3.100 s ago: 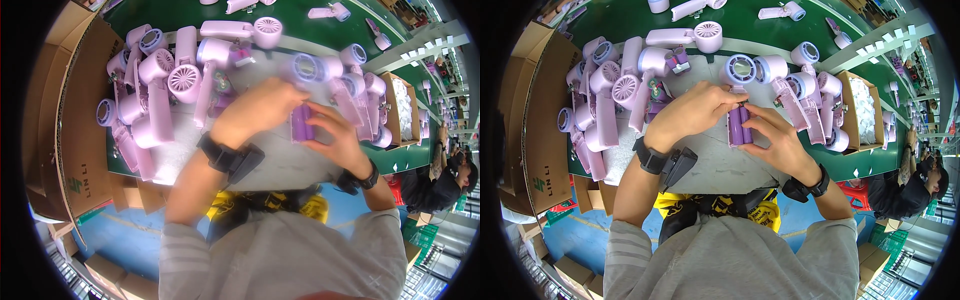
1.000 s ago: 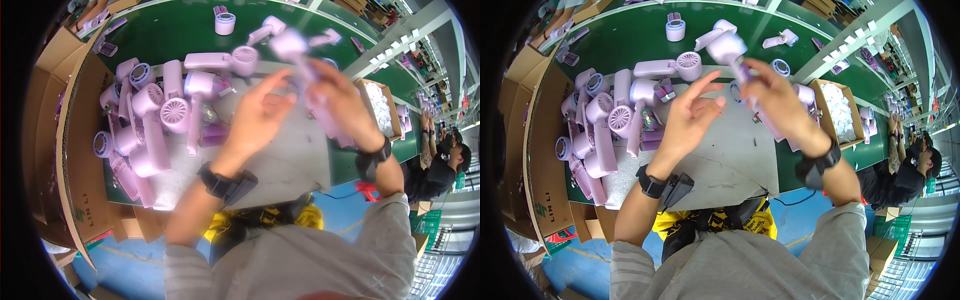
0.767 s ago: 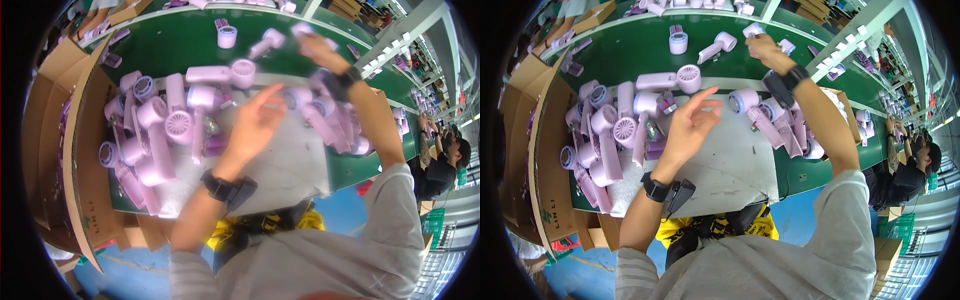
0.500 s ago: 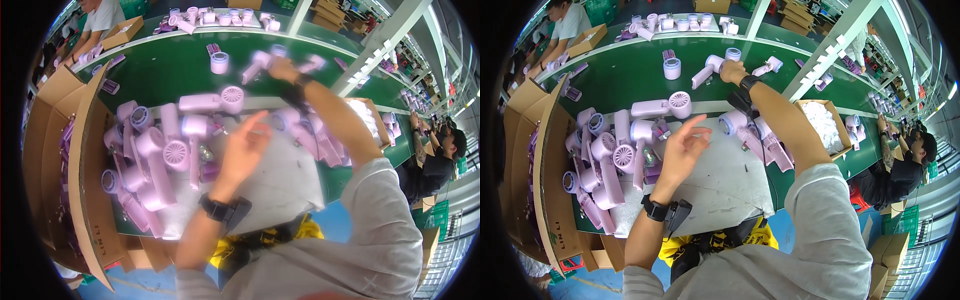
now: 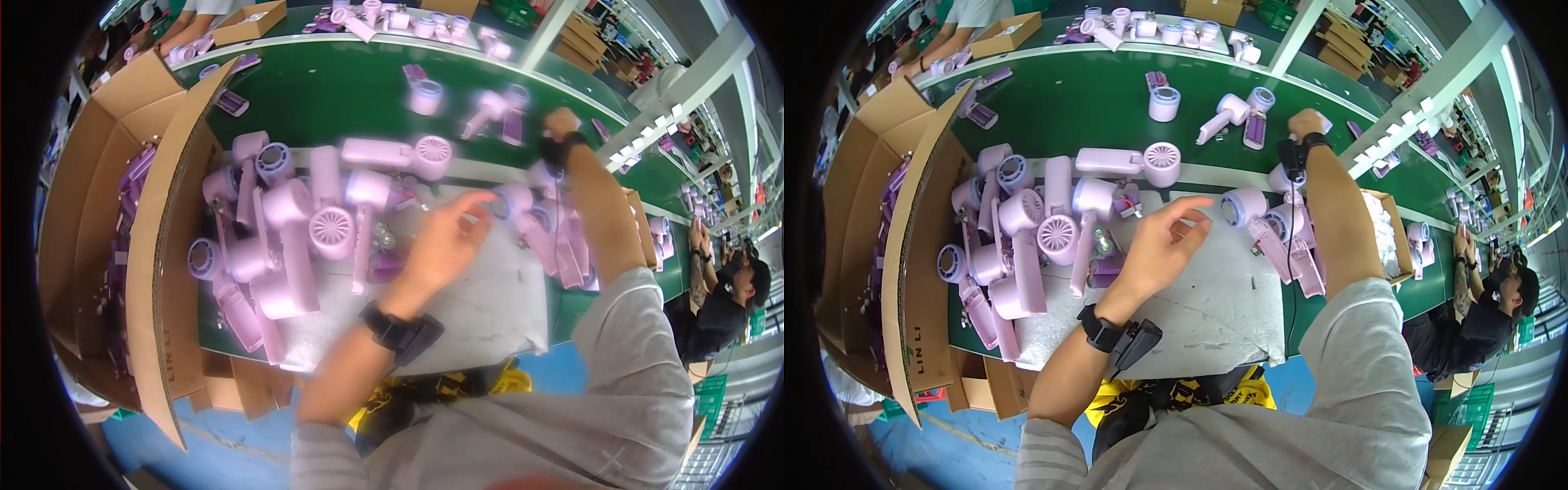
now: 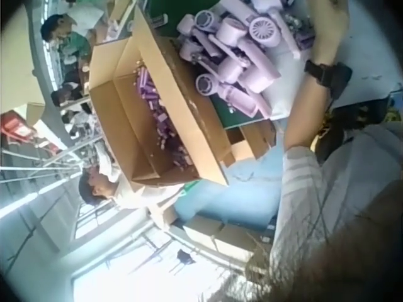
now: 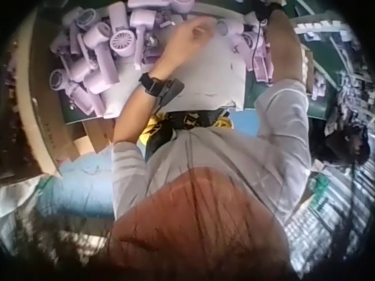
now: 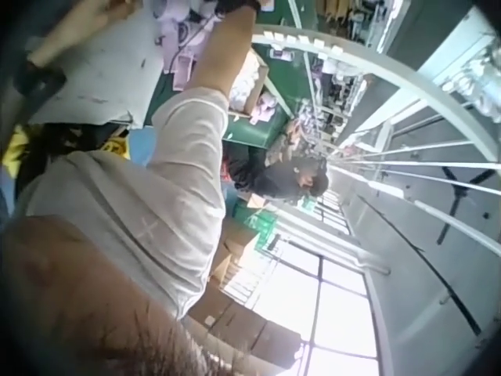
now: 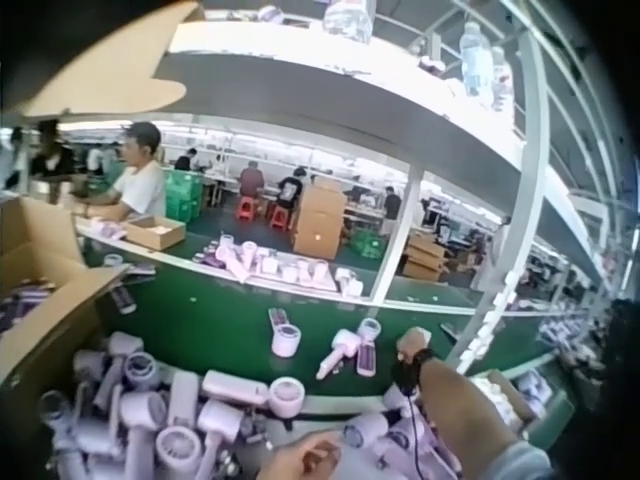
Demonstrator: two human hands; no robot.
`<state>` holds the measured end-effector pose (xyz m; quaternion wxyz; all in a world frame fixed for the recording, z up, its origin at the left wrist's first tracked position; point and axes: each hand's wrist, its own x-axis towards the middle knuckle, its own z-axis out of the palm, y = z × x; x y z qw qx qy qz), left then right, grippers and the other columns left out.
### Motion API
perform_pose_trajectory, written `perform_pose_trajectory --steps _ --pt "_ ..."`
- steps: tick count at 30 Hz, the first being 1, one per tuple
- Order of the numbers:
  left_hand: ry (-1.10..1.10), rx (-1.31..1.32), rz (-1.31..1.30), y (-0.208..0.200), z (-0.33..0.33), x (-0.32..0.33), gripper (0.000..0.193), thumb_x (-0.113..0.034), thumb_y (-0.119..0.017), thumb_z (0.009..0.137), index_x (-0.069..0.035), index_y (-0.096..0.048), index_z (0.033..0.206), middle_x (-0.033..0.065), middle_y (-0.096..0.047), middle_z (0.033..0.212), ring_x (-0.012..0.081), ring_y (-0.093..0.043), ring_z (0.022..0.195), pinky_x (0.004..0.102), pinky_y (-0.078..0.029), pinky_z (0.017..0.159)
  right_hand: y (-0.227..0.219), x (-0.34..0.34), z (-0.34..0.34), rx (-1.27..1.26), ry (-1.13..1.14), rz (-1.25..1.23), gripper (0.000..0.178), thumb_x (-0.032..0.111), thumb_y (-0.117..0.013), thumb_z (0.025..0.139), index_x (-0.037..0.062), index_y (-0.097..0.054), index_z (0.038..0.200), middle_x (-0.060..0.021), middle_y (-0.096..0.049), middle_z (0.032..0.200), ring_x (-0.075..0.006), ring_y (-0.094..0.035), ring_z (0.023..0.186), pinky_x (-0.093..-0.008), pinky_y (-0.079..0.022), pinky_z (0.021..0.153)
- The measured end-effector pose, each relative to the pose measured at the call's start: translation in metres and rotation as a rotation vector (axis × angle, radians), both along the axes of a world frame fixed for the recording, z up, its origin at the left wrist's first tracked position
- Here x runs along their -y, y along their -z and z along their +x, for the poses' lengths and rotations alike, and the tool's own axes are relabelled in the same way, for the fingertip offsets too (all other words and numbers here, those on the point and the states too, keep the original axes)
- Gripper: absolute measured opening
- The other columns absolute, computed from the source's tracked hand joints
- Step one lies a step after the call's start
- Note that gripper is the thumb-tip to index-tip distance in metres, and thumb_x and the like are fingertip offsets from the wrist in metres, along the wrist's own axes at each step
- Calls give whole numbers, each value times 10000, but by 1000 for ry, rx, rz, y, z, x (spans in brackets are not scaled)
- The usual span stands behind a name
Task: The person picks up a battery from a box, connects it to a circuit board, and presses both components into a pink fan housing. They then place the assembled unit onto a conveyor belt and repeat the process with a new fan.
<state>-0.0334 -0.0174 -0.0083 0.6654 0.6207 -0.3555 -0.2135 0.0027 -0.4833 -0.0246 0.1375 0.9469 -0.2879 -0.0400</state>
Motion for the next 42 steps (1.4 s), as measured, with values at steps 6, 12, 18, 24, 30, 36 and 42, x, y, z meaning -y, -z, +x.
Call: perform_pose_trajectory --steps 6,12,18,24,30,36,42 --pt "16 19 2 -4 -1 0 298 -45 -634 884 -77 -630 1180 41 -672 889 65 -581 649 231 -480 599 -57 8 18 766 286 -8 182 245 -636 748 114 -738 822 -177 -698 777 -311 -703 736 -375 -554 703" --pt "29 35 4 -7 2 -1 282 -50 -640 879 -71 -639 1160 43 -668 875 61 -567 631 234 -468 582 -104 -113 45 848 -34 207 184 223 -621 778 162 -760 881 -192 -702 922 -389 -665 924 -446 -521 854" --pt "28 53 -2 -4 3 3 263 -58 -641 877 -63 -647 1140 52 -672 861 69 -566 627 240 -468 584 -52 -152 72 825 -152 420 142 180 -622 779 143 -752 822 -191 -700 856 -401 -670 869 -448 -531 839" --pt "16 74 -7 -5 2 3 223 -72 -634 879 -59 -662 1099 74 -681 834 95 -583 626 256 -487 605 -30 -178 70 573 -157 208 219 223 -619 798 160 -729 976 -182 -697 978 -386 -661 948 -440 -523 861" --pt "19 79 -16 -6 1 3 219 -70 -632 872 -65 -666 1088 89 -686 829 121 -605 632 267 -502 621 -30 -173 64 86 -32 139 412 293 -606 821 161 -637 1211 -153 -639 1215 -350 -647 1039 -419 -508 913" --pt "14 108 -25 -7 2 7 204 -73 -633 863 -61 -673 1063 98 -687 813 144 -619 628 279 -508 622 -5 -146 48 81 -154 253 422 240 -592 816 148 -635 1226 -132 -636 1229 -312 -685 944 -401 -567 775" --pt "5 141 -34 -2 0 10 194 -82 -631 864 -52 -675 1050 103 -690 810 161 -632 629 285 -511 619 -44 -129 38 246 24 431 359 183 -574 820 146 -668 1165 -111 -691 1068 -243 -704 712 -329 -579 549"
